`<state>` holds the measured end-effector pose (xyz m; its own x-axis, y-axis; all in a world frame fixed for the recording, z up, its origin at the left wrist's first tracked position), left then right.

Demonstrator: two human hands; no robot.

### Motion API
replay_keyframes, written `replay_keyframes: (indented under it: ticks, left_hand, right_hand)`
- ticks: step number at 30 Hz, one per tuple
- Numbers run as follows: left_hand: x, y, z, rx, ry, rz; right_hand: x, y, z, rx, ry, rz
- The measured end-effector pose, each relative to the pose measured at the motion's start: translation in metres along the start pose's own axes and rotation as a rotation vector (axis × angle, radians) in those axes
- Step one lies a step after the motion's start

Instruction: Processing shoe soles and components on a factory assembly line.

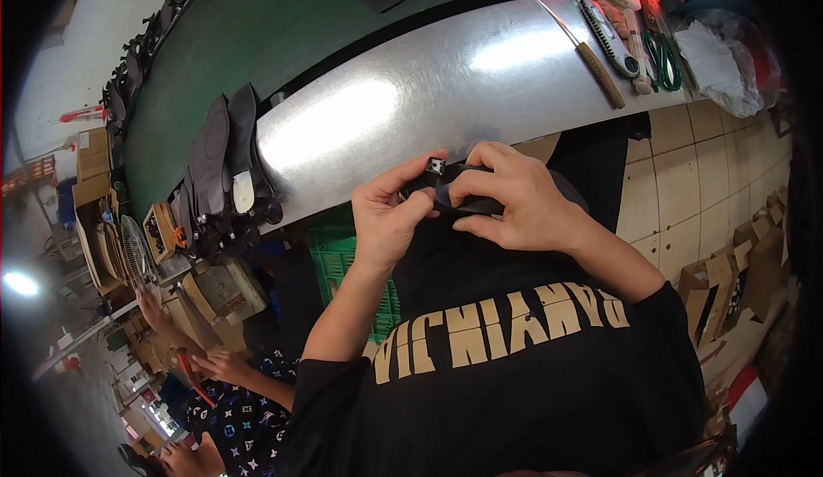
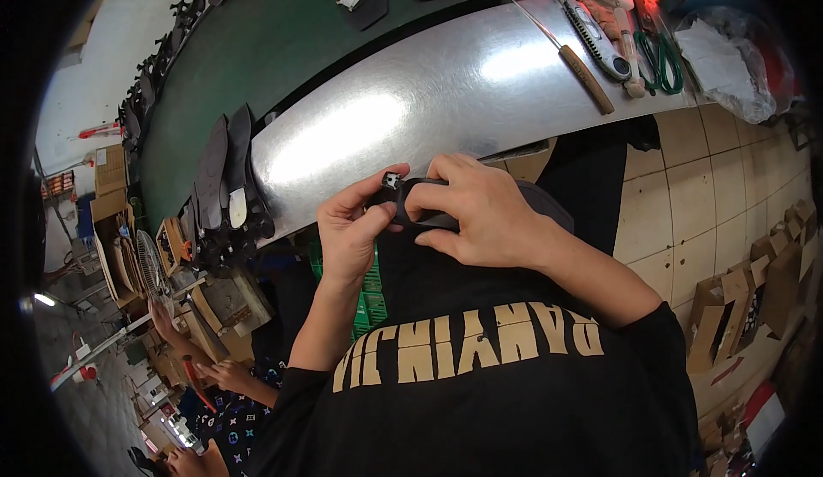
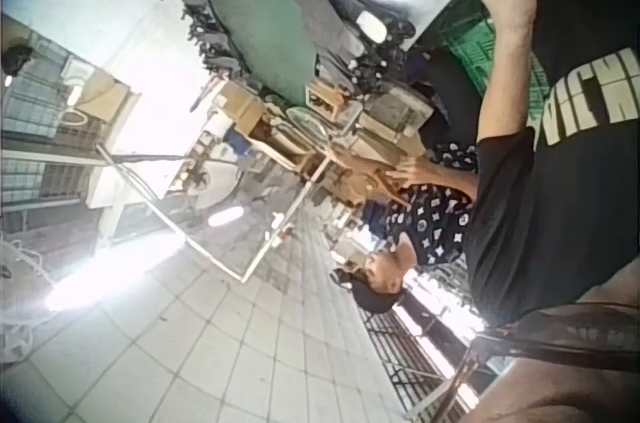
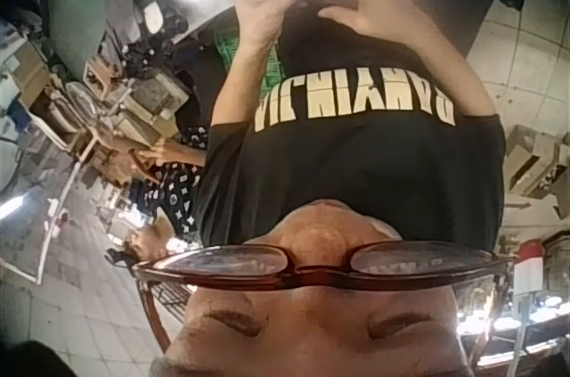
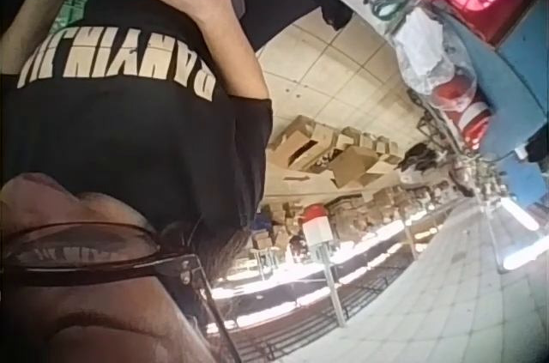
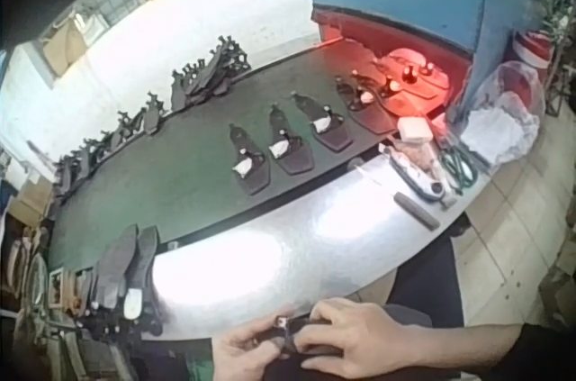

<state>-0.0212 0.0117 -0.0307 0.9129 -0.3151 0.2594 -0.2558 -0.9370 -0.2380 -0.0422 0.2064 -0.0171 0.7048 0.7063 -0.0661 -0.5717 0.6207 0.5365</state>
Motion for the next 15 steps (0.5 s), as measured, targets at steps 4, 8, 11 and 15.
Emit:
replay_keyframes:
  ticks: [4,8,11,15]
  left_hand:
    - [-0.003,0.002,0.0,0.035,-0.001,-0.021]
    - [-0.007,0.006,-0.004,0.161,0.119,-0.02]
    - [-0.006,0.014,-0.003,0.323,0.206,0.085]
    - [-0.006,0.013,-0.004,0.4,0.178,0.129]
  right_hand:
    - [-0.001,-0.005,-0.003,-0.027,0.0,-0.041]
    - [0.0,-0.009,-0.003,0.068,0.078,-0.144]
    - [0.002,-0.012,-0.002,0.144,0.192,-0.219]
    - [0.004,-0.005,0.003,0.16,0.24,-0.201]
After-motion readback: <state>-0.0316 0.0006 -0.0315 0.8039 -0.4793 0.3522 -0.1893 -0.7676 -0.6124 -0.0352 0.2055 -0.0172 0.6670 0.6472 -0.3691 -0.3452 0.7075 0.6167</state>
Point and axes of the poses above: each hand's wrist, its own x-axis away from the middle knuckle, its own y-axis out of the back of the hand, z = x × y, the point moved 2 cm from there along -x, towards the middle knuckle, and after that the axes turned 13 degrees about z, right-handed, at the moved point
